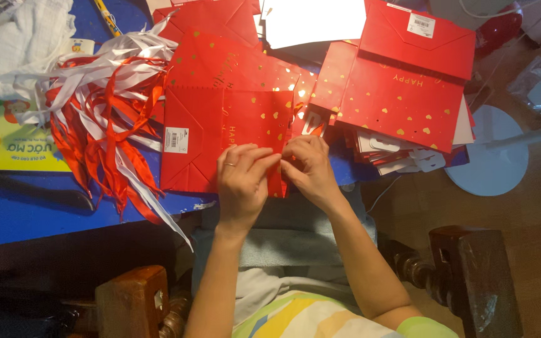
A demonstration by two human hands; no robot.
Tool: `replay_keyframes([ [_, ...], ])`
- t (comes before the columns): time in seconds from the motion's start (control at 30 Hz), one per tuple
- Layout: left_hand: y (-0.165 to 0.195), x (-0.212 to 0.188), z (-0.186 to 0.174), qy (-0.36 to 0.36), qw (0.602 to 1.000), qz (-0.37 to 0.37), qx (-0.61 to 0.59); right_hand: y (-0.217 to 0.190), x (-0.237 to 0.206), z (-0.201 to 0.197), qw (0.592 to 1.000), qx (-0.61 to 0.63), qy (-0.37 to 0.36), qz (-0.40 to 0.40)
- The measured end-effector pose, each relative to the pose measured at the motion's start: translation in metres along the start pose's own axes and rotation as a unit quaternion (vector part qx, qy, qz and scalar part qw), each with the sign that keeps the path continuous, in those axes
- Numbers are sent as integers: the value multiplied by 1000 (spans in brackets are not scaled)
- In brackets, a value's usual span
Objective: The person assembles red gift bags by threading red and white ribbons through white plastic handles and securing them with knots. They handle multiple bags one at a time, folding and tying ribbons, then stacking the finished bags on the table.
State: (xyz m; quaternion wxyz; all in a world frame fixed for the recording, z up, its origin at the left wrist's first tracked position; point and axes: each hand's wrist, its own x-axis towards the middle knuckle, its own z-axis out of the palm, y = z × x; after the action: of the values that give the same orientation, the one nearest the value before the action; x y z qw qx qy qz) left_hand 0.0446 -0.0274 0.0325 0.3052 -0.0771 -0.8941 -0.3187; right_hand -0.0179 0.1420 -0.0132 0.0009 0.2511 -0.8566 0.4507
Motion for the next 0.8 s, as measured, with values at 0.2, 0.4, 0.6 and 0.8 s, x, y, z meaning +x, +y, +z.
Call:
replay_keyframes([
  [0.2,-7,-10,-2,28,991,-124,-35,-4,1,0,1000,7,17,-16],
  [0.4,-4,-7,-2,37,998,-37,24,-7,1,-3,1000,15,-5,-4],
  [0.6,2,-10,15,12,999,-43,-29,-7,2,-1,1000,20,17,-10],
  [0.8,-11,-15,11,-35,978,-137,-150,-8,0,-4,1000,11,-4,-8],
])
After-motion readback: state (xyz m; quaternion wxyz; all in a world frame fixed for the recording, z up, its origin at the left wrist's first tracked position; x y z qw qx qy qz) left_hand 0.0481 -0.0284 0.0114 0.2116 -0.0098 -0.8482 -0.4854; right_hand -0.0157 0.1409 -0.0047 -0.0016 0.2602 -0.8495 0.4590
